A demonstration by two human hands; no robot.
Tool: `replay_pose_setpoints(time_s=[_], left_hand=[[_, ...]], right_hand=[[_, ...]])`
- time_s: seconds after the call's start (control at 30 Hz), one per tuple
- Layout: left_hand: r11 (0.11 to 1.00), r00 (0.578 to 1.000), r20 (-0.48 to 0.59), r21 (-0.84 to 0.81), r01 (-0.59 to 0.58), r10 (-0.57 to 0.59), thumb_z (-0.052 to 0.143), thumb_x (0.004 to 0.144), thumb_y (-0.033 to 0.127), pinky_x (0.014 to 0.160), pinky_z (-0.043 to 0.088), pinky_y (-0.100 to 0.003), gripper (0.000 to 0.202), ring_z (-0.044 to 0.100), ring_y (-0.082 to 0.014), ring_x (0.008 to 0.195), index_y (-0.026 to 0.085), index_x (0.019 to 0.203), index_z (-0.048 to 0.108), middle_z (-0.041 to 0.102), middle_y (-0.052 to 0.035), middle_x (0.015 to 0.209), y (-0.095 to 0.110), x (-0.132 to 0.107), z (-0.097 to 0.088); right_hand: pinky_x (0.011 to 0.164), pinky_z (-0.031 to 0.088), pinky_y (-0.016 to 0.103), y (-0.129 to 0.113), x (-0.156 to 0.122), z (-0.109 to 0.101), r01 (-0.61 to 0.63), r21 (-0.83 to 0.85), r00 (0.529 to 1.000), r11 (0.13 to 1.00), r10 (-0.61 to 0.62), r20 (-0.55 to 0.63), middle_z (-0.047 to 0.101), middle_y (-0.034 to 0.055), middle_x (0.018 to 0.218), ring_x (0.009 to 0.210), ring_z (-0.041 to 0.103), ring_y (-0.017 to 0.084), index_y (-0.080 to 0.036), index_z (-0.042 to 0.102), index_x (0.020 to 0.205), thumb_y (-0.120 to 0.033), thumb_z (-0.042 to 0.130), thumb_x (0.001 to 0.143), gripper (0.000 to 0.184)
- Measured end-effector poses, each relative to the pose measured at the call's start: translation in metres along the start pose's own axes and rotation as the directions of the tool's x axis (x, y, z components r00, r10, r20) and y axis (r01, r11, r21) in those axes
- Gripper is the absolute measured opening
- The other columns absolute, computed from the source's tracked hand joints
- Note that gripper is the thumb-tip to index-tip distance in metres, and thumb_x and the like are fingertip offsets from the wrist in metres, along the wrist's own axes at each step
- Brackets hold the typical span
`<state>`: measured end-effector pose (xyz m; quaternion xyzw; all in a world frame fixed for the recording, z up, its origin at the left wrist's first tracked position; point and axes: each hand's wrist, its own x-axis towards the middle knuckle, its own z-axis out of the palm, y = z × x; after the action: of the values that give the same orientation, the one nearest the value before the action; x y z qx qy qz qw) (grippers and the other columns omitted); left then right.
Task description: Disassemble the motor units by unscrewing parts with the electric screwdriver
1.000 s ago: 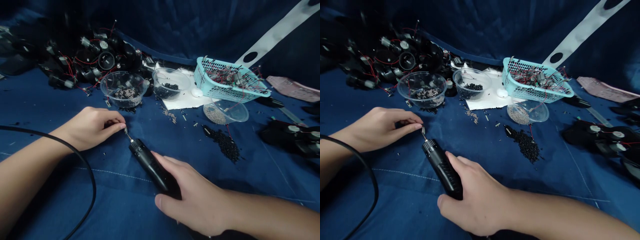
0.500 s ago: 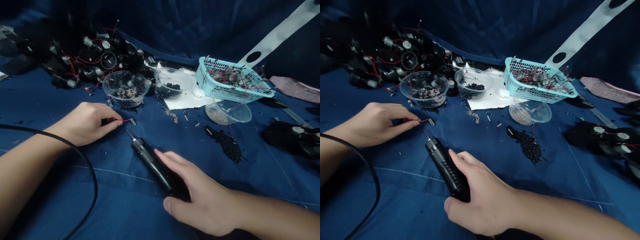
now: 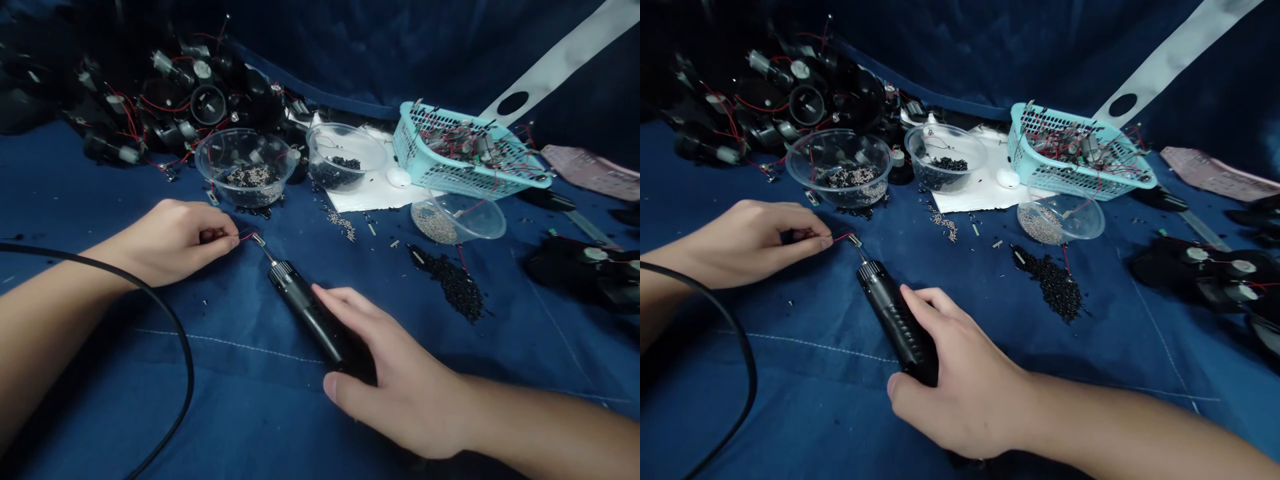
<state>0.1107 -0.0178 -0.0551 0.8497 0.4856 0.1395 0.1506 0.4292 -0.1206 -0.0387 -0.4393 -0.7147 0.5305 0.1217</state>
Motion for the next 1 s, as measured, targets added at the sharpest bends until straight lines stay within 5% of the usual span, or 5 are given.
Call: replay_pose_setpoints(time_s=[0.2,0.3,0.47,0.7,1.0], left_hand=[[0.998,0.998,0.068,-0.056,0.013,-0.009,0.054,0.100,0.054,0.086,0.054,-0.032,0.039,0.069,-0.0188,0.092,0.023,0.103,0.079,0.078,-0.0040,0.103,-0.015,0.001,0.001],[0.995,0.998,0.070,-0.094,0.014,-0.007,0.054,0.100,0.058,0.084,0.053,-0.030,0.043,0.067,-0.0184,0.089,0.022,0.102,0.078,0.077,-0.0043,0.101,-0.016,0.002,0.002],[0.996,0.998,0.066,-0.086,-0.010,0.016,0.052,0.101,0.054,0.083,0.051,-0.031,0.040,0.065,-0.0177,0.087,0.022,0.098,0.076,0.075,-0.0043,0.099,-0.008,0.005,0.003],[0.991,0.991,0.045,0.045,-0.124,0.122,0.045,0.107,0.048,0.088,0.051,-0.035,0.041,0.066,-0.0195,0.088,0.021,0.100,0.076,0.074,-0.0053,0.096,-0.007,0.003,0.003],[0.976,0.988,0.086,0.165,-0.144,0.131,0.038,0.112,0.044,0.084,0.050,-0.036,0.043,0.065,-0.0201,0.086,0.021,0.103,0.072,0.072,-0.0052,0.094,-0.008,0.001,0.010]], right_hand=[[0.109,0.060,0.047,-0.002,0.002,-0.001,-0.058,0.098,0.998,0.993,0.060,-0.026,0.052,0.0095,0.149,0.122,0.062,0.023,-0.028,0.052,0.157,-0.029,0.072,0.088,0.073],[0.087,0.068,0.037,-0.002,0.004,-0.005,-0.111,0.175,0.994,0.978,0.112,0.005,0.051,0.0103,0.149,0.111,0.067,0.020,-0.030,0.049,0.161,-0.029,0.076,0.086,0.080],[0.055,0.064,0.026,0.001,0.007,-0.008,-0.254,0.434,0.966,0.864,0.205,0.156,0.041,0.0137,0.156,0.076,0.070,0.007,-0.031,0.035,0.168,-0.034,0.074,0.089,0.088],[0.052,0.063,0.021,0.007,0.010,-0.004,-0.265,0.562,0.964,0.784,0.202,0.173,0.036,0.0121,0.159,0.075,0.070,0.006,-0.037,0.039,0.166,-0.039,0.080,0.087,0.088],[0.053,0.064,0.020,0.008,0.010,-0.001,-0.219,0.515,0.975,0.828,0.162,0.154,0.041,0.0115,0.153,0.076,0.071,0.006,-0.034,0.044,0.163,-0.036,0.077,0.090,0.081]])
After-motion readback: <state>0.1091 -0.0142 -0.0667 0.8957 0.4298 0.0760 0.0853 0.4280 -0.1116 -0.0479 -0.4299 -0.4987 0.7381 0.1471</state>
